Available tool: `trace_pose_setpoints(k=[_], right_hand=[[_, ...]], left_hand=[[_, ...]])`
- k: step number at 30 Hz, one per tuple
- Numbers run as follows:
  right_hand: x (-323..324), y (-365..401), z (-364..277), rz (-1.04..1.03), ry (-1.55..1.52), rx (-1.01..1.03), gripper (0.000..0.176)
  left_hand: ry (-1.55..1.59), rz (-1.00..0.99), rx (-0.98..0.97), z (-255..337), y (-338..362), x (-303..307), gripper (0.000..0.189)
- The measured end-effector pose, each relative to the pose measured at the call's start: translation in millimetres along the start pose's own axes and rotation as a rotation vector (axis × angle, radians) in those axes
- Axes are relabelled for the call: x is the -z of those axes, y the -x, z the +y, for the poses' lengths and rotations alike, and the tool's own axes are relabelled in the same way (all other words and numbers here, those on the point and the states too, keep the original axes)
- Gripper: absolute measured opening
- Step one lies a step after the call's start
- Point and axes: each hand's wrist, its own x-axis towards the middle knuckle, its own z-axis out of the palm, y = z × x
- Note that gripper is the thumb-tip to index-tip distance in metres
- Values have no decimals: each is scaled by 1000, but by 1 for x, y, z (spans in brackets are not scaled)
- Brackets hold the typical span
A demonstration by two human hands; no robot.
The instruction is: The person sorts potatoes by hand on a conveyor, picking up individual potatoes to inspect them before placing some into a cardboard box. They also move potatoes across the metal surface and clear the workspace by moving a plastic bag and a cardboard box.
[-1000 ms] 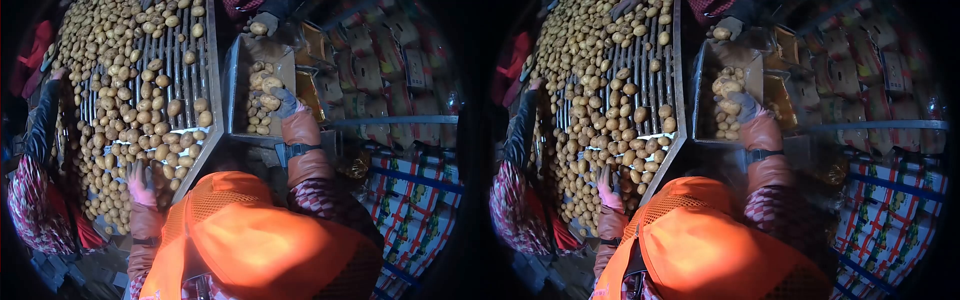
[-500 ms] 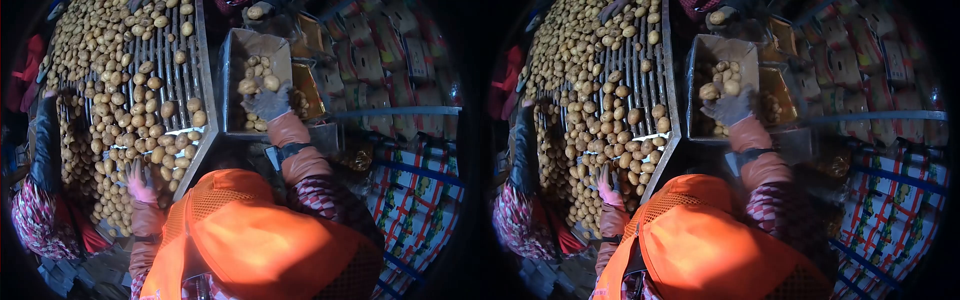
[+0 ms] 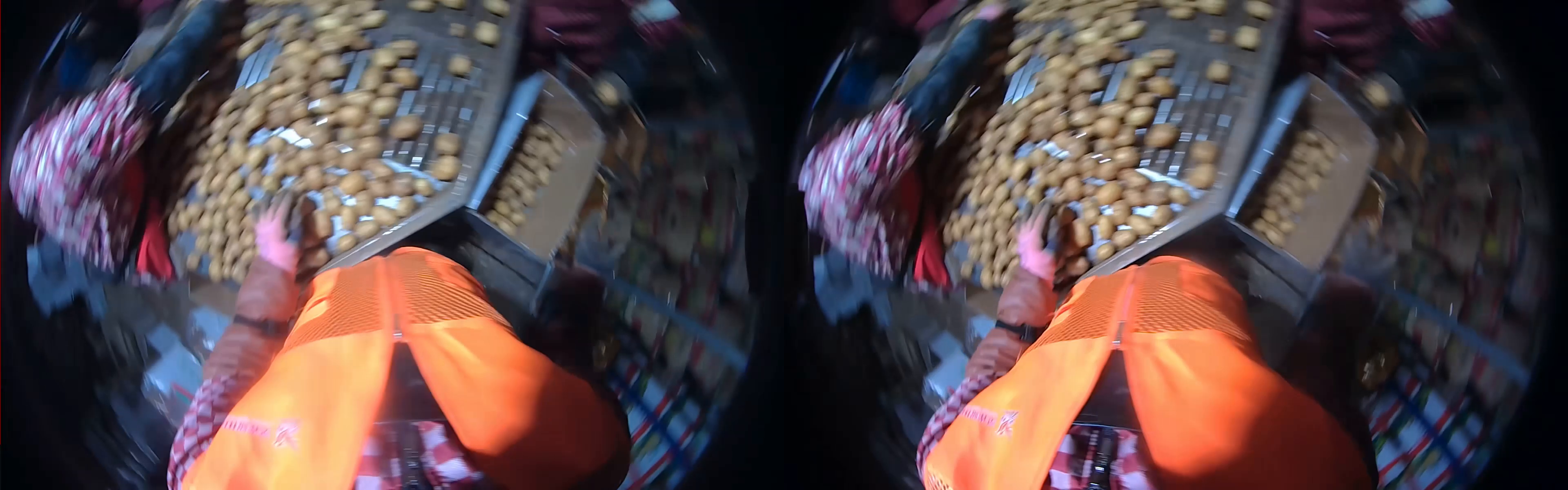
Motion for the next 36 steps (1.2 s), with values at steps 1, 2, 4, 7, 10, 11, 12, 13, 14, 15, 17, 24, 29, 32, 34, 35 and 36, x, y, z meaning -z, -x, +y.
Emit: trace_pose_setpoints(k=[1, 2, 4, 7, 10, 11, 12, 13, 14, 15, 17, 24, 29, 32, 34, 35, 36], right_hand=[[-22, -5, 17, 63, 37, 31, 56], [-43, -9, 36, 44, 41, -8, 56], [-88, -15, 97, -156, 11, -268, 56], [-147, -20, 196, -706, 35, -851, 58], [-274, 32, 270, -462, 895, -1043, 35], [-292, 27, 294, -584, 931, -1170, 35], [-307, 25, 321, -572, 1066, -1097, 37], [-322, 16, 347, -556, 1198, -1021, 39], [-318, -22, 377, -477, 1034, -1306, 36], [-275, -83, 422, -706, 1073, -1048, 46], [-329, -89, 439, -459, 981, -911, 45], [-347, 9, 435, -1001, 1401, -297, 31], [-338, 125, 469, -1861, 2282, -158, 49], [-338, 127, 485, -1840, 2430, -143, 53], [-344, 112, 474, -1617, 2228, -231, 53], [-338, 102, 451, -1378, 1908, -508, 52], [-330, 92, 431, -1011, 1602, -802, 47]], left_hand=[[-21, 76, 55, -9, 4, -3, 41], [-31, 147, 95, -18, 9, -6, 40], [-1, 196, 254, -34, 19, -3, 39], [42, 314, 402, -54, 45, 3, 38], [41, 385, 502, -59, 73, 9, 37], [5, 382, 518, -59, 83, 10, 37], [-29, 375, 532, -59, 91, 11, 37], [-26, 343, 557, -58, 99, 12, 38], [-23, 338, 576, -55, 105, 14, 38], [-1, 343, 577, -54, 111, 12, 39], [41, 322, 572, -57, 124, 8, 39], [60, 418, 573, -60, 148, 9, 39], [27, 418, 591, -60, 138, 10, 38], [26, 399, 576, -64, 136, 9, 37], [30, 417, 566, -64, 136, 10, 36], [30, 418, 562, -66, 134, 13, 36], [13, 384, 551, -69, 135, 16, 35]])
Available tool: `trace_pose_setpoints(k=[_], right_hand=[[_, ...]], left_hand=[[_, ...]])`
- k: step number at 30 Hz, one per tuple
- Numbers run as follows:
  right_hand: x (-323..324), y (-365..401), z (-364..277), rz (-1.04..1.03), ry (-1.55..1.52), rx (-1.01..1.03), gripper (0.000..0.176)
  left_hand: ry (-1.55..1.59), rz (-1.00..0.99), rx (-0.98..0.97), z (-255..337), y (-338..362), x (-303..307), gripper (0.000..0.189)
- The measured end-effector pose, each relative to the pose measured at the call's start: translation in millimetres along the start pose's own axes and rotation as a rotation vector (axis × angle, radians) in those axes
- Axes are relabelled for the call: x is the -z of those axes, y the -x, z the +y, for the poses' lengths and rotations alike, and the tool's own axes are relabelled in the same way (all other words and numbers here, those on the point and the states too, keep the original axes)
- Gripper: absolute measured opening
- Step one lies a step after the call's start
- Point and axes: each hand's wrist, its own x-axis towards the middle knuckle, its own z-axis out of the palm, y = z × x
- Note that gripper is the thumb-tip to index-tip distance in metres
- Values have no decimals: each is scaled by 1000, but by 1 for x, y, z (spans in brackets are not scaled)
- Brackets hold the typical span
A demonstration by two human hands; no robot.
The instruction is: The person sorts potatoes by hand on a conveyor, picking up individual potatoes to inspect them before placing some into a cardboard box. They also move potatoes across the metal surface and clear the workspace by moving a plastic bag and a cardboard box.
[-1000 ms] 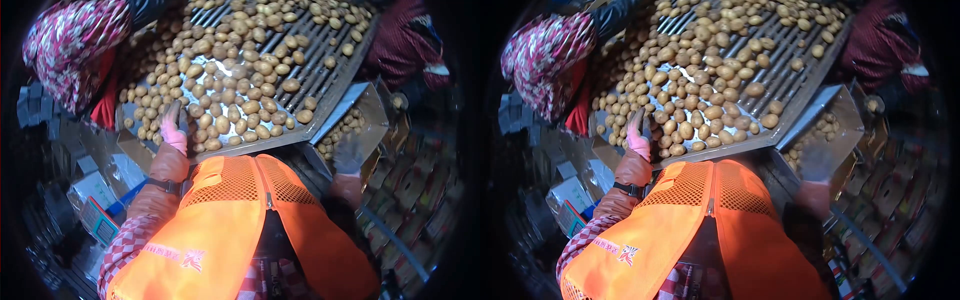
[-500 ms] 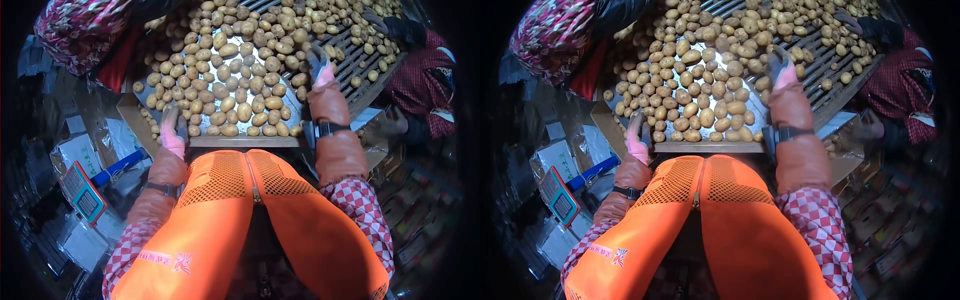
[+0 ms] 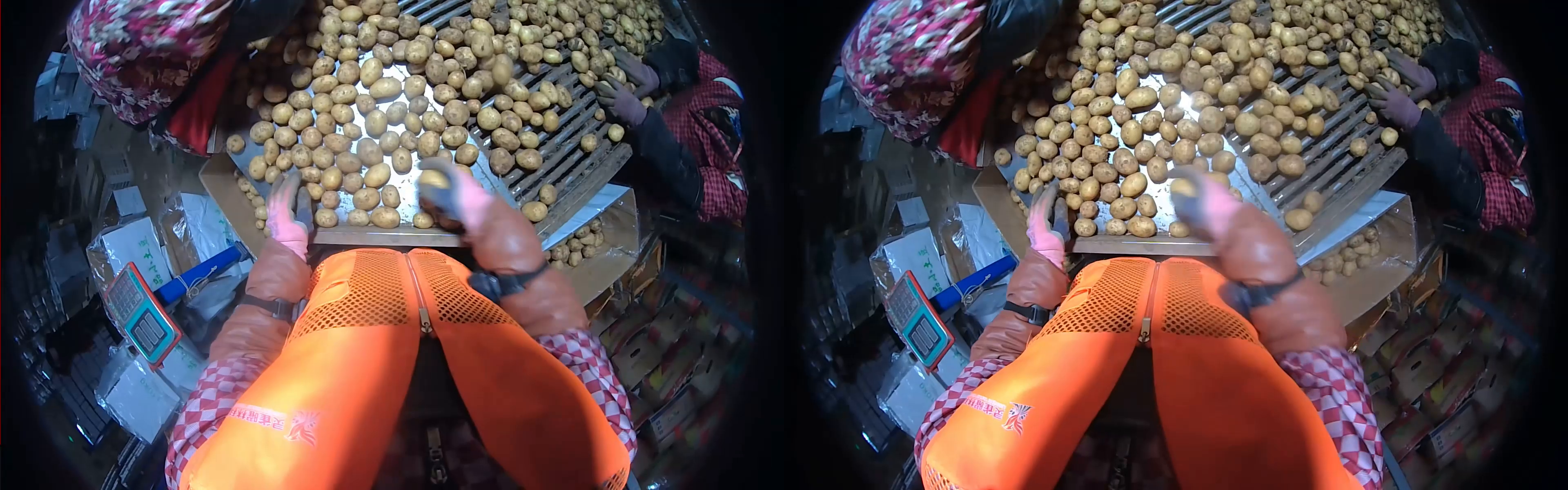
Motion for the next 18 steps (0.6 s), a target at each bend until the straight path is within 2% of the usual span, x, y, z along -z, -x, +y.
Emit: trace_pose_setpoints(k=[1, 2, 4, 6, 7, 8, 9, 10, 11, 12, 13, 14, 15, 16, 18], right_hand=[[22, 49, -37, 88, -497, -192, 47], [52, 58, 13, -80, -564, 148, 49], [106, 80, 129, 50, -1226, 319, 55], [132, 159, 131, 223, -1542, 189, 56], [133, 163, 144, 244, -1542, 200, 56], [132, 160, 164, 452, -1484, 210, 56], [131, 160, 179, 655, -1420, 214, 57], [121, 153, 176, 624, -1281, 194, 57], [104, 138, 167, 589, -1144, 173, 57], [93, 125, 155, 429, -1144, 185, 53], [84, 111, 139, 270, -1140, 201, 49], [73, 97, 112, 281, -931, 52, 54], [65, 90, 92, 161, -841, 24, 58], [57, 86, 60, 131, -629, -74, 60], [49, 83, 40, 4, -770, -50, 55]], left_hand=[[-19, -31, -15, 0, -3, 2, 35], [-8, -34, -22, 5, -9, 3, 35], [42, -186, -74, 24, -26, 7, 35], [106, -383, -75, 57, -50, 5, 40], [65, -475, -32, 74, -60, -2, 42], [18, -563, 13, 94, -72, -10, 45], [-114, -749, 131, 120, -91, -15, 46], [-199, -758, 93, 117, -94, -39, 55], [-177, -817, 167, 114, -101, -55, 56], [-156, -876, 240, 112, -107, -65, 58], [-161, -864, 206, 105, -112, -69, 58], [-169, -856, 176, 100, -114, -70, 58], [-137, -929, 325, 113, -123, -58, 59], [-151, -929, 313, 114, -121, -56, 59], [137, -759, 379, 112, -107, -49, 59]])
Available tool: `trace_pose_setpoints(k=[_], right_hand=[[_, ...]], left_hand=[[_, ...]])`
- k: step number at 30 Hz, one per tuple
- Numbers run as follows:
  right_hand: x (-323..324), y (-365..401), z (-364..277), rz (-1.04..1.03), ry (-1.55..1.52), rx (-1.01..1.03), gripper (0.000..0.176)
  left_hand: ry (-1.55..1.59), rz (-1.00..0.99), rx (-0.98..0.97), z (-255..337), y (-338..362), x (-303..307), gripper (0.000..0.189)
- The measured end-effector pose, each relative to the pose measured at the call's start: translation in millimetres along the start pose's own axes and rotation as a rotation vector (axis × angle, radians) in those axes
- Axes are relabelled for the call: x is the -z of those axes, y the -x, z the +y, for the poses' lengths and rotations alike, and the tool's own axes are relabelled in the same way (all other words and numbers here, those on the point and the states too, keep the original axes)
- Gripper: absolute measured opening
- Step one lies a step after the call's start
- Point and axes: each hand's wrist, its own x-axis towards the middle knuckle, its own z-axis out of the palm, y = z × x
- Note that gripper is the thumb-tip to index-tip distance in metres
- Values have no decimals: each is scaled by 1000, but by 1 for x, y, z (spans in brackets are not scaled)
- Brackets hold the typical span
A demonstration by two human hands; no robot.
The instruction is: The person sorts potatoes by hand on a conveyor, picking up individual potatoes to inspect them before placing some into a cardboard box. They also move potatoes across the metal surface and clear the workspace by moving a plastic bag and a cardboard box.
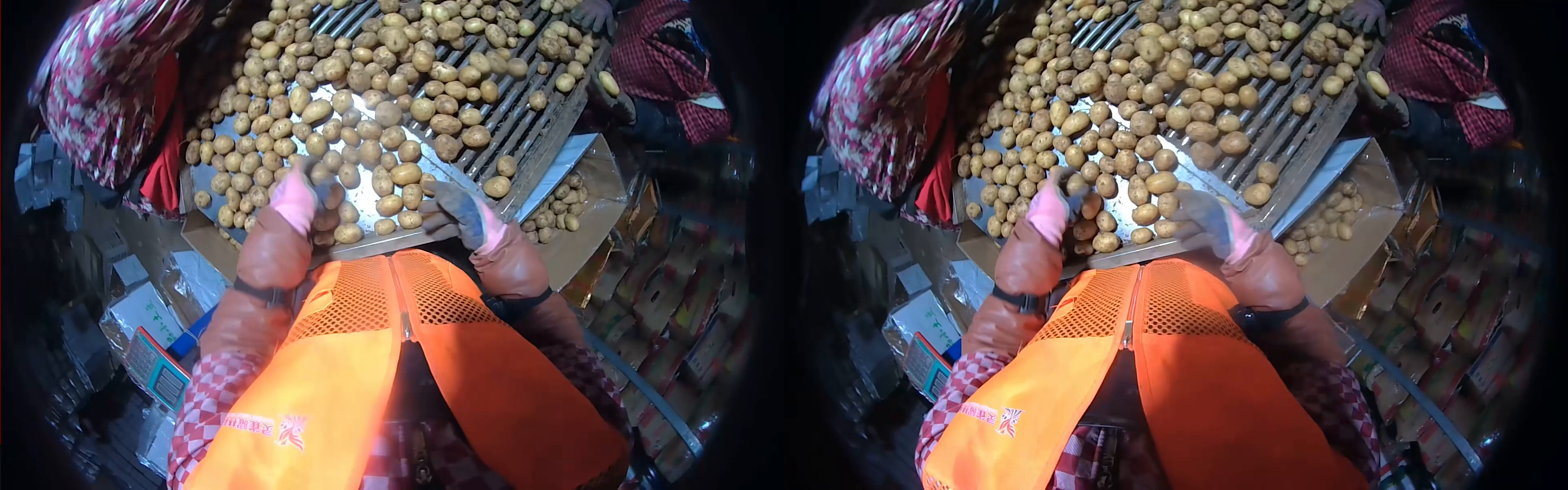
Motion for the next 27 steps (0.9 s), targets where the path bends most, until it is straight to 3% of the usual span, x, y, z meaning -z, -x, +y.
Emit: trace_pose_setpoints(k=[1, 2, 3, 4, 5, 6, 8, 9, 10, 11, 12, 14, 16, 20, 22, 23, 27], right_hand=[[-15, 2, -7, 6, -11, 5, 55], [-33, 7, -13, -51, -207, 41, 51], [-40, 11, -16, -108, -399, 76, 46], [-32, 7, -17, -104, -400, 80, 46], [-17, -1, -16, -54, -166, 110, 42], [0, -6, -11, -1, 68, 134, 38], [53, -1, 21, 188, 504, 1009, 28], [100, 11, 29, 368, 240, 676, 26], [112, 39, 2, 474, 217, 394, 28], [116, 60, -14, 671, 270, 258, 35], [101, 73, -36, 900, 765, 147, 32], [102, 57, -37, 888, 519, 154, 37], [85, 16, -32, 739, 902, 549, 43], [18, -64, -66, 609, 1476, 171, 58], [1, -103, -55, 729, 1453, 125, 61], [-3, -106, -57, 736, 1444, 133, 50], [12, -132, -55, 752, 1414, 147, 45]], left_hand=[[21, -161, -62, 27, 18, 0, 54], [48, -322, -116, 61, 38, -5, 49], [54, -363, -251, 76, 44, -16, 43], [60, -399, -392, 91, 46, -25, 38], [231, -489, -341, 115, 48, -22, 33], [101, -481, -438, 118, 33, -31, 34], [-416, -174, -729, 110, 16, -54, 41], [-404, -177, -724, 113, 20, -60, 41], [-462, -191, -621, 117, 28, -66, 38], [-523, -198, -524, 122, 29, -70, 35], [-521, -197, -527, 125, 27, -76, 35], [-623, -231, -464, 129, 20, -92, 32], [-653, -262, -424, 133, 12, -109, 35], [-800, -346, -337, 136, 14, -108, 35], [-813, -333, -423, 130, 20, -97, 29], [-773, -275, -368, 129, 22, -97, 26], [-652, -269, -403, 109, -2, -115, 25]])
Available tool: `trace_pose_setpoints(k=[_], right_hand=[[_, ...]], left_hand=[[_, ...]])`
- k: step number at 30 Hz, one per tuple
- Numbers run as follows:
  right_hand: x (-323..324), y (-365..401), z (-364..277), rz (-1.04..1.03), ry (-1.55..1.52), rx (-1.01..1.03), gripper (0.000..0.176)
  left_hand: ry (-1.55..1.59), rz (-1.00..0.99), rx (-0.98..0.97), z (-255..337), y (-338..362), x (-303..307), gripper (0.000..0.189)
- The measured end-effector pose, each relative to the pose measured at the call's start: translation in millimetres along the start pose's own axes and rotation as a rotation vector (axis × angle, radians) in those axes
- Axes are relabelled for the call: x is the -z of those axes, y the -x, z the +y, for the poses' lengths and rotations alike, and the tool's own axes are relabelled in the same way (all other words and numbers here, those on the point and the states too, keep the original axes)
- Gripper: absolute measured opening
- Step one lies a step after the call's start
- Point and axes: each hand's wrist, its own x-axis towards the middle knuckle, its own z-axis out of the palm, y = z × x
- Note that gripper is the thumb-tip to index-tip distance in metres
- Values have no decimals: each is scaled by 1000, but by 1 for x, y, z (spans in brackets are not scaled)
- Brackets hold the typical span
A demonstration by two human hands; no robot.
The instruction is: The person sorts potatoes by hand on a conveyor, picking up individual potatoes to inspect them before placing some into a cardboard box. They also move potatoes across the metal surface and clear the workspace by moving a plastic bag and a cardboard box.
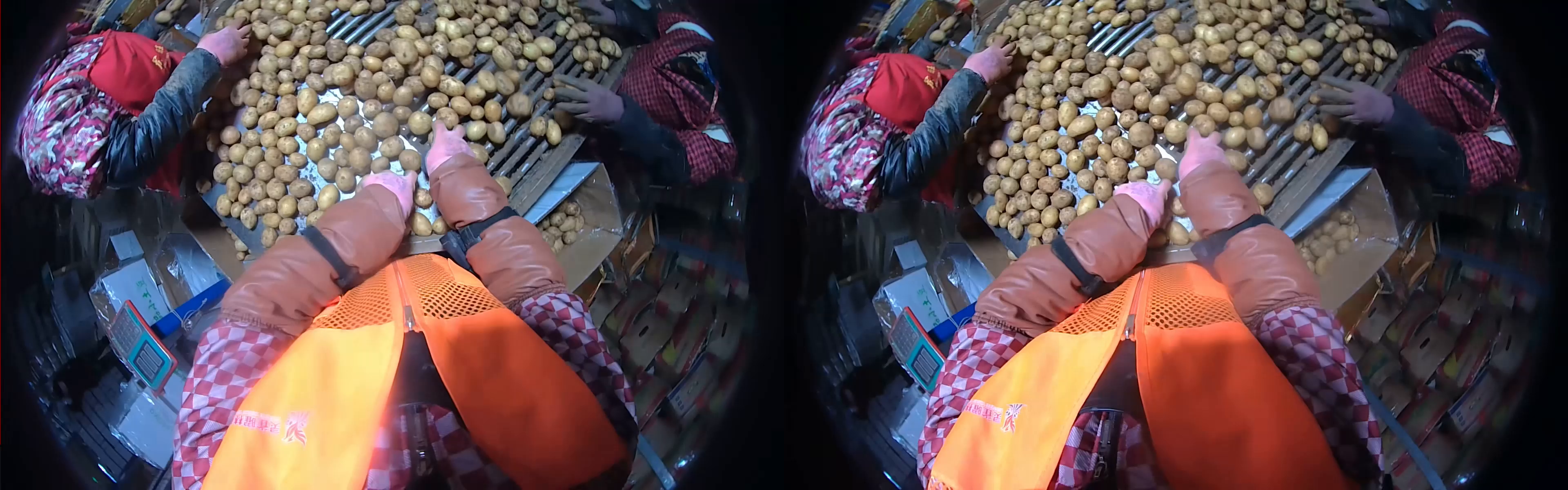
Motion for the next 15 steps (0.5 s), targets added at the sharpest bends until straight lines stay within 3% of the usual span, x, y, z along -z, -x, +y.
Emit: trace_pose_setpoints(k=[3, 4, 5, 7, 8, 9, 10, 11, 13, 14, 15], right_hand=[[9, 6, 8, -53, -24, 76, 54], [11, 12, 19, -76, -155, 142, 53], [8, 14, 34, -76, -155, 154, 53], [-5, 18, 62, -415, -1180, -80, 47], [14, 37, 62, -463, -1291, 109, 50], [34, 52, 60, -505, -1397, 307, 54], [-2, 39, 97, -821, -1810, -253, 61], [-18, 42, 100, -825, -1815, -255, 61], [-41, 51, 94, -475, -1432, 284, 55], [-45, 53, 90, -298, -1215, 525, 52], [-45, 49, 89, -302, -1223, 532, 52]], left_hand=[[50, 10, -89, -14, -8, -9, 28], [694, 33, 43, -36, -18, -41, 35], [695, 44, 50, -41, -4, -32, 35], [313, 259, 111, -35, 35, 9, 42], [503, 123, 326, -26, 49, 39, 40], [666, 185, 333, -41, 46, 28, 41], [799, 268, 337, -30, 58, 45, 42], [934, 352, 339, -17, 68, 61, 43], [564, 315, 114, -13, 51, 50, 41], [618, 211, -27, 11, 66, 81, 39], [598, 171, -89, 18, 59, 87, 37]])
